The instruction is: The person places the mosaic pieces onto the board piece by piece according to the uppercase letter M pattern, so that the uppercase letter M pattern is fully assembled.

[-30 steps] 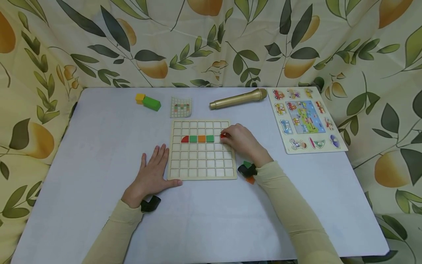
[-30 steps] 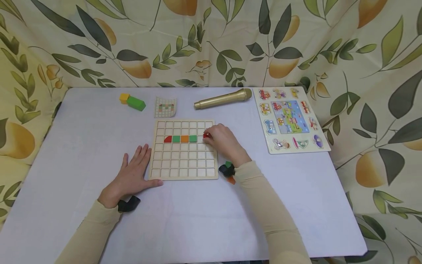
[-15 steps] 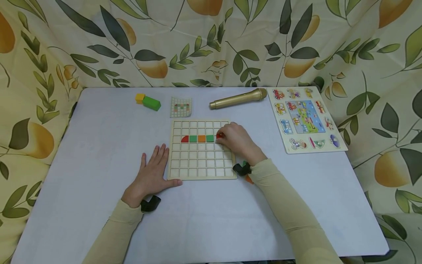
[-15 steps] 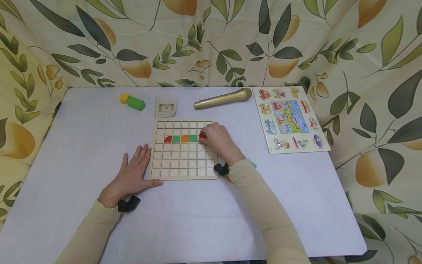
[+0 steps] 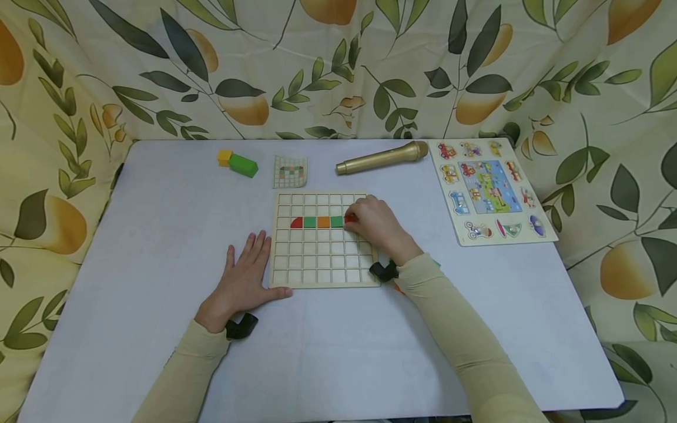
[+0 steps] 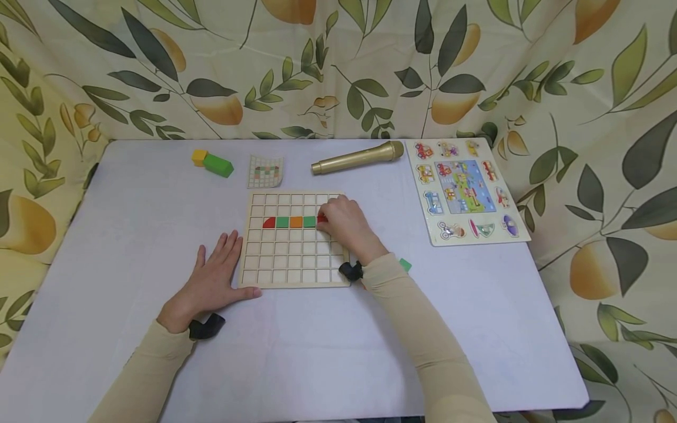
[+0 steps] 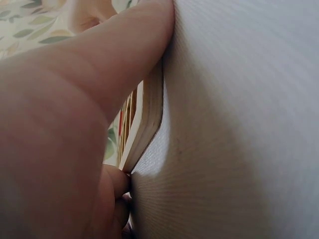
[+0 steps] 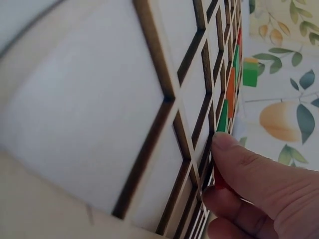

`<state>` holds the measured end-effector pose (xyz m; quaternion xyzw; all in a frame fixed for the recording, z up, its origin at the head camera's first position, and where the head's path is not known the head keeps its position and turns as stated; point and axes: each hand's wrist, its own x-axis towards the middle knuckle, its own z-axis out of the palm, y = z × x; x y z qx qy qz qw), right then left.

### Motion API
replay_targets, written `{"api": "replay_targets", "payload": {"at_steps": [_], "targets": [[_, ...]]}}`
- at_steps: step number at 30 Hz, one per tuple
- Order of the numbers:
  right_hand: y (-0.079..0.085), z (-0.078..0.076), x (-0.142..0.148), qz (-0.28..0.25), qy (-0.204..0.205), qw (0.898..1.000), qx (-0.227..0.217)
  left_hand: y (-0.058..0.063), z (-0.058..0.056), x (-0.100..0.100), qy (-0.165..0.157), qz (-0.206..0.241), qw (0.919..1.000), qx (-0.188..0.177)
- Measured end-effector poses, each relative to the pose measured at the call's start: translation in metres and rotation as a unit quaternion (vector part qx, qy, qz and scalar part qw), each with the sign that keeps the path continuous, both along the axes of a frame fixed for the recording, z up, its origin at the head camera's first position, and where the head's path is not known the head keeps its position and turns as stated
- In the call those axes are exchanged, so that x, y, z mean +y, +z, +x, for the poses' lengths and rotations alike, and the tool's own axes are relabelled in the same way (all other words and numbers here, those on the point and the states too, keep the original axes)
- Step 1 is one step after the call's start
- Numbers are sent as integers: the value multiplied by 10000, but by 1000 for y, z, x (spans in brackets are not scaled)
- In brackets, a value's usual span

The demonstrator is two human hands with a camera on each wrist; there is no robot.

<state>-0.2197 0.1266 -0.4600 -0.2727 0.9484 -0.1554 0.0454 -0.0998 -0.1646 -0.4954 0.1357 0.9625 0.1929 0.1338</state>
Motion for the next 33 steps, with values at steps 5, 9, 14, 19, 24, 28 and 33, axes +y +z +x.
{"api": "replay_targets", "payload": {"at_steps": [5,9,14,19,24,28,33], "targets": [[0,0,0,-25,-8,10000,4,-1,0,0,-18,8,10000,48],[-1,0,-1,-42,-32,10000,-13,-2,0,-1,-26,-9,10000,33],[-2,0,0,-62,-47,10000,-25,-2,-1,-1,-33,-42,10000,-22],[-1,0,4,-189,1,9997,-138,-2,-1,-1,-33,-51,10000,-32],[4,3,15,-290,-74,9991,-308,-2,0,0,-29,-17,10000,5],[7,6,27,-222,-211,9990,-331,-2,0,0,-31,-31,10000,8],[9,11,43,-211,-366,9987,-298,-3,0,0,-33,-36,10000,7]]}}
